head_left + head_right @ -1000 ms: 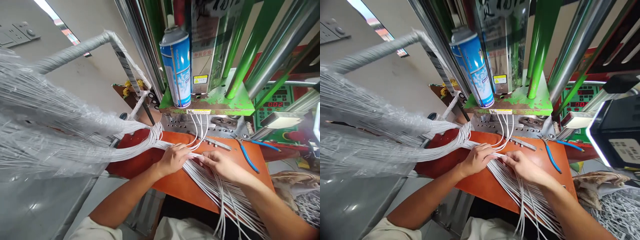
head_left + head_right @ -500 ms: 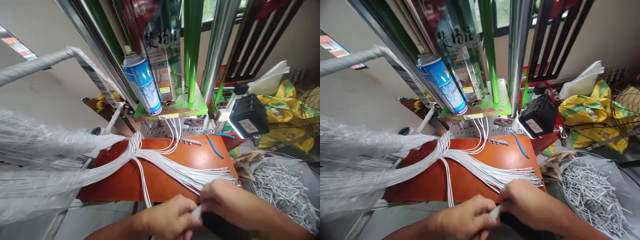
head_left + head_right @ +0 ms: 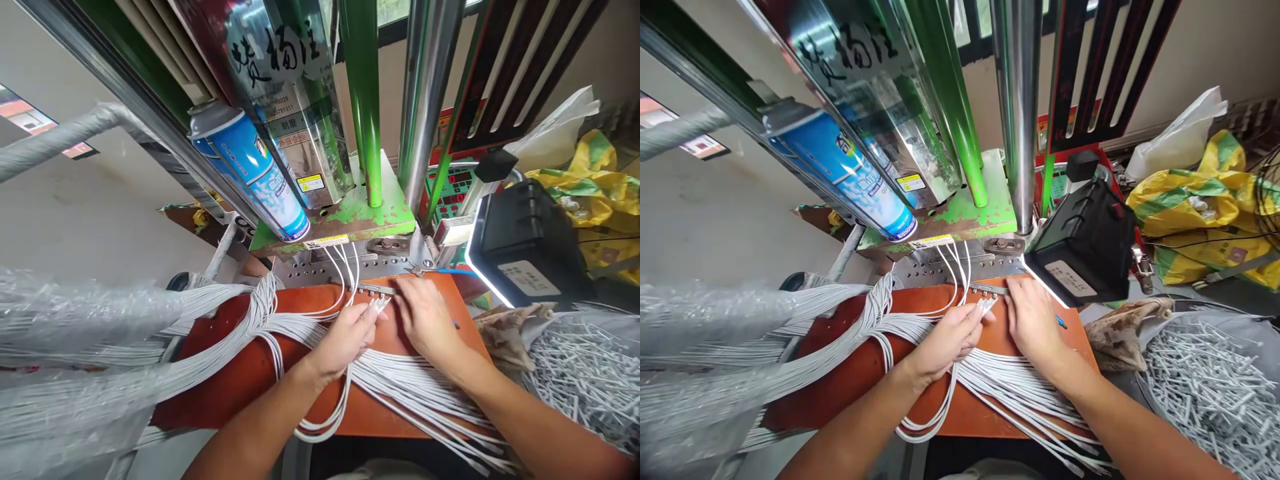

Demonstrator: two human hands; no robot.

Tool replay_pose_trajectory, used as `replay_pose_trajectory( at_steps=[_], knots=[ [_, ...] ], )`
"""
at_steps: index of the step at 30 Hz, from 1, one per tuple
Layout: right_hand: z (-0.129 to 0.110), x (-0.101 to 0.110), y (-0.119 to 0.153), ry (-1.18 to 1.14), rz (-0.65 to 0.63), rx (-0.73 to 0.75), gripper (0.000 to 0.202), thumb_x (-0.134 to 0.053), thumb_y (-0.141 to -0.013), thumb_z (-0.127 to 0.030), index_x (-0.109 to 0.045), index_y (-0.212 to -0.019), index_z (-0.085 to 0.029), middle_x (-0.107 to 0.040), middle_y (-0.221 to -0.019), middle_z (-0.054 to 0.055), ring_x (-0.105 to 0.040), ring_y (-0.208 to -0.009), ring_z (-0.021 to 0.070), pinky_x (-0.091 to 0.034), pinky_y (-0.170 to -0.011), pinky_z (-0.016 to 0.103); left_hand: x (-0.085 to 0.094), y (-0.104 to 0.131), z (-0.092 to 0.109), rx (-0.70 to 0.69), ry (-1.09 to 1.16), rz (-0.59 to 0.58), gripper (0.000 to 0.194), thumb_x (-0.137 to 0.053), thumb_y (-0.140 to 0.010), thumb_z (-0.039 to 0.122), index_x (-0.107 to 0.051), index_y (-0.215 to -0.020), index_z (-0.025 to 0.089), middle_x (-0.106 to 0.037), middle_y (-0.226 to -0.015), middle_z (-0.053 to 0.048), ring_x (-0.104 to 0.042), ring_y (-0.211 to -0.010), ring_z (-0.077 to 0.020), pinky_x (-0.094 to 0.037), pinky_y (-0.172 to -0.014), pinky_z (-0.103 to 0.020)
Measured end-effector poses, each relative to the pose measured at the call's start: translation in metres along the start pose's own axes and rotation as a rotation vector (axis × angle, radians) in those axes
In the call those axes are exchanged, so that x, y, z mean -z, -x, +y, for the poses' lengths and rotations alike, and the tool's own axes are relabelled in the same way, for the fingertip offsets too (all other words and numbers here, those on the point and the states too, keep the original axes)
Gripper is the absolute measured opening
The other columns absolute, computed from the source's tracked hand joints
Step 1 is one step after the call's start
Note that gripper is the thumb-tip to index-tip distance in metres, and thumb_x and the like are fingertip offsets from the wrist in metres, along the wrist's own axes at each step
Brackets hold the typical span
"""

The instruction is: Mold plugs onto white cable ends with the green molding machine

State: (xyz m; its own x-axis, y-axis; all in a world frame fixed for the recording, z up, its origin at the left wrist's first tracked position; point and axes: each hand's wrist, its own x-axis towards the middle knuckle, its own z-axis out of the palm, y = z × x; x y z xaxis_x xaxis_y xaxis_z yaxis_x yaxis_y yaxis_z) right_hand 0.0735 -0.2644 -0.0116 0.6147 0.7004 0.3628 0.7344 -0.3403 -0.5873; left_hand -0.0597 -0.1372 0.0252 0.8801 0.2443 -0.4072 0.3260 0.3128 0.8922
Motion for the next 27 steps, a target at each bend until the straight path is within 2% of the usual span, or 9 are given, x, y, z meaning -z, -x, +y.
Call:
replay_pose_trajectory(
  at_steps=[2, 4, 6, 8, 9, 13, 16, 21, 27],
  knots=[
    [0.007, -0.005, -0.001, 0.168, -0.092, 0.039, 0.030, -0.039, -0.105, -0.026, -0.068, -0.111, -0.018, -0.065, -0.099, 0.012, -0.055, -0.091, 0.0288, -0.044, -0.078, 0.041, 0.011, -0.007, -0.005, 0.027, 0.025, 0.015, 0.051, -0.068, -0.087, 0.063, -0.061, -0.098, 0.014, -0.047, -0.057, 0.007, -0.036, -0.041, -0.0044, -0.025, -0.039, -0.017],
    [0.008, -0.001, 0.004, 0.192, -0.153, 0.055, 0.030, -0.039, -0.106, -0.027, -0.067, -0.098, -0.019, -0.064, -0.092, 0.009, -0.056, -0.086, 0.0261, -0.042, -0.074, 0.038, 0.016, -0.011, -0.010, 0.031, 0.035, 0.027, 0.051, -0.075, -0.081, 0.060, -0.061, -0.094, 0.013, -0.055, -0.064, 0.003, -0.047, -0.045, -0.0062, -0.032, -0.041, -0.018],
    [0.008, 0.008, 0.014, 0.146, -0.190, 0.010, 0.028, -0.040, -0.107, -0.032, -0.063, -0.096, -0.020, -0.064, -0.089, 0.007, -0.059, -0.079, 0.0228, -0.041, -0.069, 0.035, 0.016, -0.011, -0.011, 0.042, 0.034, 0.028, 0.051, -0.076, -0.082, 0.058, -0.062, -0.098, 0.012, -0.050, -0.060, 0.007, -0.040, -0.042, -0.0037, -0.026, -0.039, -0.016],
    [0.009, 0.019, 0.026, 0.097, -0.224, -0.079, 0.024, -0.043, -0.106, -0.037, -0.061, -0.101, -0.022, -0.067, -0.088, 0.003, -0.062, -0.072, 0.0204, -0.040, -0.065, 0.034, 0.014, -0.012, -0.011, 0.052, 0.005, 0.022, 0.050, -0.072, -0.085, 0.059, -0.061, -0.102, 0.013, -0.041, -0.053, 0.011, -0.027, -0.037, -0.0015, -0.018, -0.037, -0.014],
    [0.011, 0.023, 0.031, 0.083, -0.230, -0.107, 0.023, -0.044, -0.106, -0.038, -0.061, -0.105, -0.023, -0.069, -0.089, 0.002, -0.063, -0.071, 0.0199, -0.040, -0.064, 0.033, 0.013, -0.012, -0.011, 0.051, -0.028, 0.013, 0.049, -0.070, -0.087, 0.060, -0.060, -0.101, 0.014, -0.040, -0.051, 0.012, -0.027, -0.036, -0.0015, -0.018, -0.036, -0.014],
    [0.016, 0.026, 0.044, 0.128, -0.193, -0.050, 0.030, -0.038, -0.107, -0.038, -0.064, -0.110, -0.023, -0.074, -0.100, 0.005, -0.067, -0.075, 0.0216, -0.039, -0.064, 0.034, 0.006, -0.017, -0.015, 0.069, -0.211, -0.020, 0.050, -0.064, -0.089, 0.065, -0.056, -0.085, 0.015, -0.057, -0.055, 0.002, -0.048, -0.037, -0.0079, -0.037, -0.035, -0.018],
    [0.017, 0.020, 0.045, 0.183, -0.218, -0.030, 0.034, -0.035, -0.108, -0.038, -0.064, -0.100, -0.022, -0.073, -0.088, 0.005, -0.065, -0.070, 0.0219, -0.034, -0.061, 0.034, 0.000, -0.020, -0.020, 0.067, -0.237, -0.029, 0.049, -0.061, -0.091, 0.063, -0.057, -0.088, 0.015, -0.061, -0.058, -0.001, -0.056, -0.040, -0.0120, -0.044, -0.037, -0.021],
    [0.020, 0.014, 0.045, 0.209, -0.240, -0.013, 0.036, -0.034, -0.109, -0.037, -0.064, -0.099, -0.021, -0.070, -0.085, 0.005, -0.065, -0.075, 0.0227, -0.030, -0.063, 0.034, -0.011, -0.021, -0.020, 0.032, -0.253, 0.006, 0.046, -0.058, -0.095, 0.061, -0.057, -0.091, 0.015, -0.060, -0.057, 0.001, -0.053, -0.038, -0.0101, -0.042, -0.036, -0.019],
    [0.023, 0.011, 0.046, 0.202, -0.192, -0.019, 0.035, -0.034, -0.109, -0.037, -0.060, -0.092, -0.021, -0.068, -0.085, 0.005, -0.062, -0.070, 0.0208, -0.026, -0.062, 0.035, -0.014, -0.018, -0.016, 0.034, -0.194, 0.069, 0.044, -0.060, -0.093, 0.058, -0.058, -0.090, 0.014, -0.054, -0.056, 0.004, -0.042, -0.036, -0.0052, -0.029, -0.034, -0.015]
  ],
)
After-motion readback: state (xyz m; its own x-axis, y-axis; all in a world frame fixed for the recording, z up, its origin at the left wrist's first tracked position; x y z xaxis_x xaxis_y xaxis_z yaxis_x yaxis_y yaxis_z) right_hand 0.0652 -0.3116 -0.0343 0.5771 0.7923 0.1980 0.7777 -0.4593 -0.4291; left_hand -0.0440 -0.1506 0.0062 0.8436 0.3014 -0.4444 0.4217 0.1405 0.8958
